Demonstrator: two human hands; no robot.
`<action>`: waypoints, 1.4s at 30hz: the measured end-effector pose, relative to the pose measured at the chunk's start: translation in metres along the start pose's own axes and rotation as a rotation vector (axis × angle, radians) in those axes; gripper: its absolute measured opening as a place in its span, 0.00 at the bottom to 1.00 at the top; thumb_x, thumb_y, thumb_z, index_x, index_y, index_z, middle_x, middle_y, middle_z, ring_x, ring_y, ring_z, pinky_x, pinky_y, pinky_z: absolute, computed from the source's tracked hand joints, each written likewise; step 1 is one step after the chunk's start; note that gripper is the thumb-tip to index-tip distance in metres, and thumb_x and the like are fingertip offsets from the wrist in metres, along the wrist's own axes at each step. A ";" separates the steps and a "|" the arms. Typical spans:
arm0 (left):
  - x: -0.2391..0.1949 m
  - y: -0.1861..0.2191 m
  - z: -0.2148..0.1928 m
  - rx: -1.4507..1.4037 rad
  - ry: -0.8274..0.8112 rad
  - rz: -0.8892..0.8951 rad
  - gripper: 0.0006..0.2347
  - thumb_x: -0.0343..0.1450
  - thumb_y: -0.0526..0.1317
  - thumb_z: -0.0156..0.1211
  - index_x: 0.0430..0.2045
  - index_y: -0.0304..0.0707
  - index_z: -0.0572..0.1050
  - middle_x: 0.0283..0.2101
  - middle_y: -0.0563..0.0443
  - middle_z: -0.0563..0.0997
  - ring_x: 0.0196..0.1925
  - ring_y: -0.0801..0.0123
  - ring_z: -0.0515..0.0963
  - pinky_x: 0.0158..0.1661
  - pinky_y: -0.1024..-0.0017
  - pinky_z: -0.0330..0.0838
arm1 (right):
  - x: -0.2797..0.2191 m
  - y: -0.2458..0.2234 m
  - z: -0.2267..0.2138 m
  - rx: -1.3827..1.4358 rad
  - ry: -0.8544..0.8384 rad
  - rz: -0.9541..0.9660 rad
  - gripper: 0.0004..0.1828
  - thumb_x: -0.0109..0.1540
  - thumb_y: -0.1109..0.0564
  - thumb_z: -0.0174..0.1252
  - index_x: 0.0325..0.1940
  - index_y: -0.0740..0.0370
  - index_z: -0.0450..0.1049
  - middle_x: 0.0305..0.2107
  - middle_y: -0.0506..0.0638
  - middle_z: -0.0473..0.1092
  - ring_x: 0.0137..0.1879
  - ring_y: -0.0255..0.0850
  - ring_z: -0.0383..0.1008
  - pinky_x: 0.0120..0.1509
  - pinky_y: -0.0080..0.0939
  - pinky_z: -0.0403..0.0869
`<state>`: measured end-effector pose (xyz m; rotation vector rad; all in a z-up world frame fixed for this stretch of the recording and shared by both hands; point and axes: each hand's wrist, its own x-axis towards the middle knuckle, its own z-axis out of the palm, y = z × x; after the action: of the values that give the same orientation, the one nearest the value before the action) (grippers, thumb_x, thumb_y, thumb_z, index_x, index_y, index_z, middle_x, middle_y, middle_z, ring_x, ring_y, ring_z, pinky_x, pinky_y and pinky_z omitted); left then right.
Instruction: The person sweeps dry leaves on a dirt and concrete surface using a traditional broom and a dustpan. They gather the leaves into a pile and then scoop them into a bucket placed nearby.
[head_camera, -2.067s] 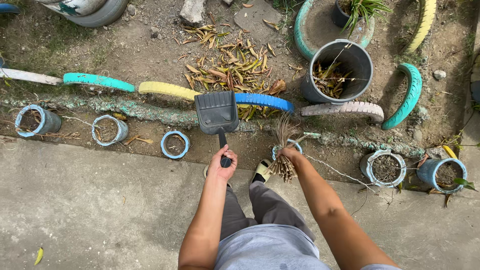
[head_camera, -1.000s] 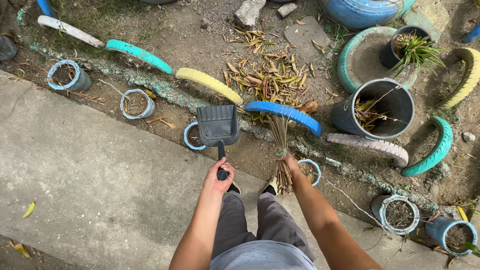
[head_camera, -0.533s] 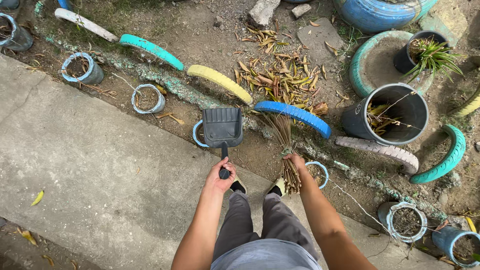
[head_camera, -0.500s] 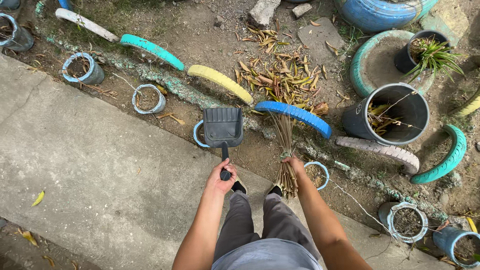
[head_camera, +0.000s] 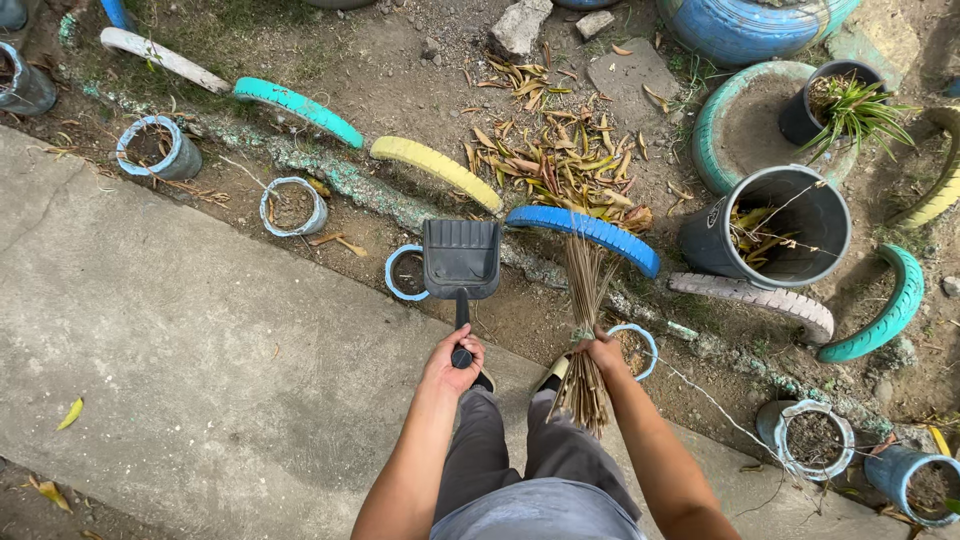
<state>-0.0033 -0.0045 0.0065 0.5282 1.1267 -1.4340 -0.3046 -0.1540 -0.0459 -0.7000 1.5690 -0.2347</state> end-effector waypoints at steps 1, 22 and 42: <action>-0.001 0.001 0.003 0.009 0.001 -0.006 0.07 0.71 0.31 0.61 0.32 0.32 0.67 0.23 0.53 0.70 0.23 0.74 0.71 0.22 0.78 0.70 | -0.012 0.020 0.000 -0.075 -0.024 -0.042 0.44 0.48 0.69 0.65 0.70 0.73 0.62 0.41 0.62 0.80 0.38 0.46 0.82 0.44 0.43 0.79; 0.007 0.041 0.011 -0.076 -0.058 0.022 0.07 0.72 0.29 0.60 0.30 0.32 0.66 0.24 0.51 0.71 0.22 0.74 0.72 0.22 0.78 0.71 | 0.015 -0.046 0.051 0.017 -0.112 0.118 0.12 0.58 0.56 0.61 0.41 0.68 0.74 0.28 0.56 0.75 0.28 0.44 0.77 0.32 0.42 0.77; -0.043 0.112 -0.023 -0.251 -0.150 0.041 0.09 0.71 0.30 0.60 0.27 0.35 0.64 0.22 0.53 0.68 0.22 0.73 0.71 0.23 0.77 0.71 | 0.063 -0.119 0.235 1.074 -0.895 0.536 0.16 0.60 0.57 0.50 0.43 0.75 0.68 0.29 0.60 0.71 0.27 0.46 0.73 0.30 0.42 0.77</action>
<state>0.1036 0.0526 -0.0043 0.2607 1.1473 -1.2529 -0.0433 -0.2223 -0.0668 0.4432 0.5463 -0.2651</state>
